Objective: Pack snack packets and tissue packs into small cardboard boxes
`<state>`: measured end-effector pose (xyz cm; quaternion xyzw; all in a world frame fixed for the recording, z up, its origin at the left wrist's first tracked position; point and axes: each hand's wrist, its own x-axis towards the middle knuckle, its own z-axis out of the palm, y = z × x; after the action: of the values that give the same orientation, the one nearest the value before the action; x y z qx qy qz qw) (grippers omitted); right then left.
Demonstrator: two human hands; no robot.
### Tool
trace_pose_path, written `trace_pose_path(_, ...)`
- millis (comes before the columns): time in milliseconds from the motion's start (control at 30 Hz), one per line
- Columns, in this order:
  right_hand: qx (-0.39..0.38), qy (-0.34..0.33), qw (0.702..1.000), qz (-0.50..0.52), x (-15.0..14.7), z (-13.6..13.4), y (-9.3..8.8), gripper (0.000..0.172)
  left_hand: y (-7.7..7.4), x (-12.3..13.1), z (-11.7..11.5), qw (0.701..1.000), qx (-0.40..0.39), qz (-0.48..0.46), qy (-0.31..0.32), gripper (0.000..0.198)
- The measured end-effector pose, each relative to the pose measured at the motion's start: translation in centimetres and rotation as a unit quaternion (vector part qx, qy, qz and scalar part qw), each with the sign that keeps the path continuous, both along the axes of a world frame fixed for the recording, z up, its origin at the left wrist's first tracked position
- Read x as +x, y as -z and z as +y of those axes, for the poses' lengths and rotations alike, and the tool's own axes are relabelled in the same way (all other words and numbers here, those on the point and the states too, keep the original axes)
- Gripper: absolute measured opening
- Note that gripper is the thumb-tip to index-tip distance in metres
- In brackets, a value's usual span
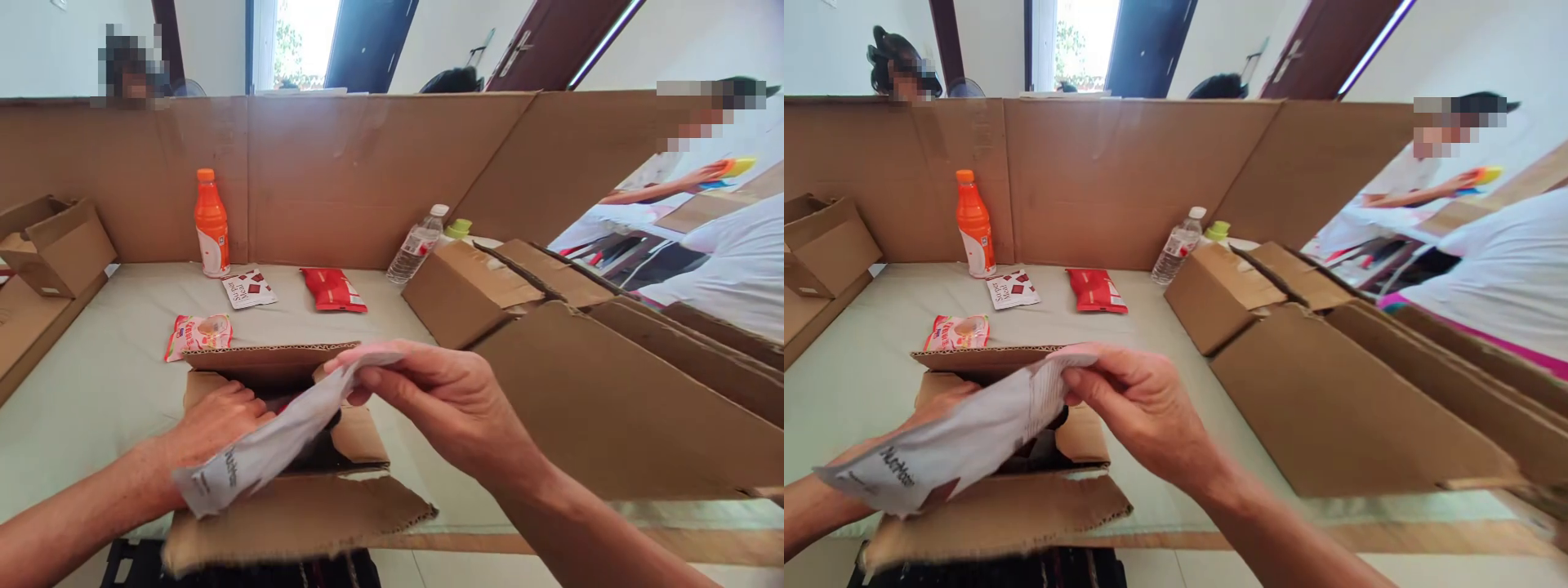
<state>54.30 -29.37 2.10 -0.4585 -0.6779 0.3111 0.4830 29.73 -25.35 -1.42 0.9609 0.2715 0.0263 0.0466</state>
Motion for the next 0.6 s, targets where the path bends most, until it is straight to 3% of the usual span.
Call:
trace_pose_path(133, 0.043, -0.046, 0.984, -0.166, 0.9, -0.9, -1.3, 0.024, -0.1, -0.2, -0.4, 1.000, 0.011, 0.021, 0.017, 0.004)
trace_pose_path(300, 0.058, -0.151, 0.918, -0.361, 0.0, -2.1, -4.4, 0.009, 0.7, -0.4, -0.7, 0.999, 0.017, 0.023, 0.018, 0.008)
trace_pose_path(367, 0.064, -0.170, 0.896, -0.404, -1.4, -2.5, -5.4, 0.016, 1.4, -0.5, -0.5, 0.999, 0.022, 0.019, 0.026, 0.008)
trace_pose_path(533, 0.141, -0.228, 0.827, -0.494, -4.9, -3.2, -5.6, 0.016, 2.2, -0.7, -0.4, 0.998, 0.039, -0.039, 0.036, 0.008)
trace_pose_path(600, 0.130, -0.248, 0.829, -0.485, -4.9, -2.8, -5.2, 0.014, 2.0, -0.7, -0.3, 0.997, 0.055, -0.051, 0.035, 0.011)
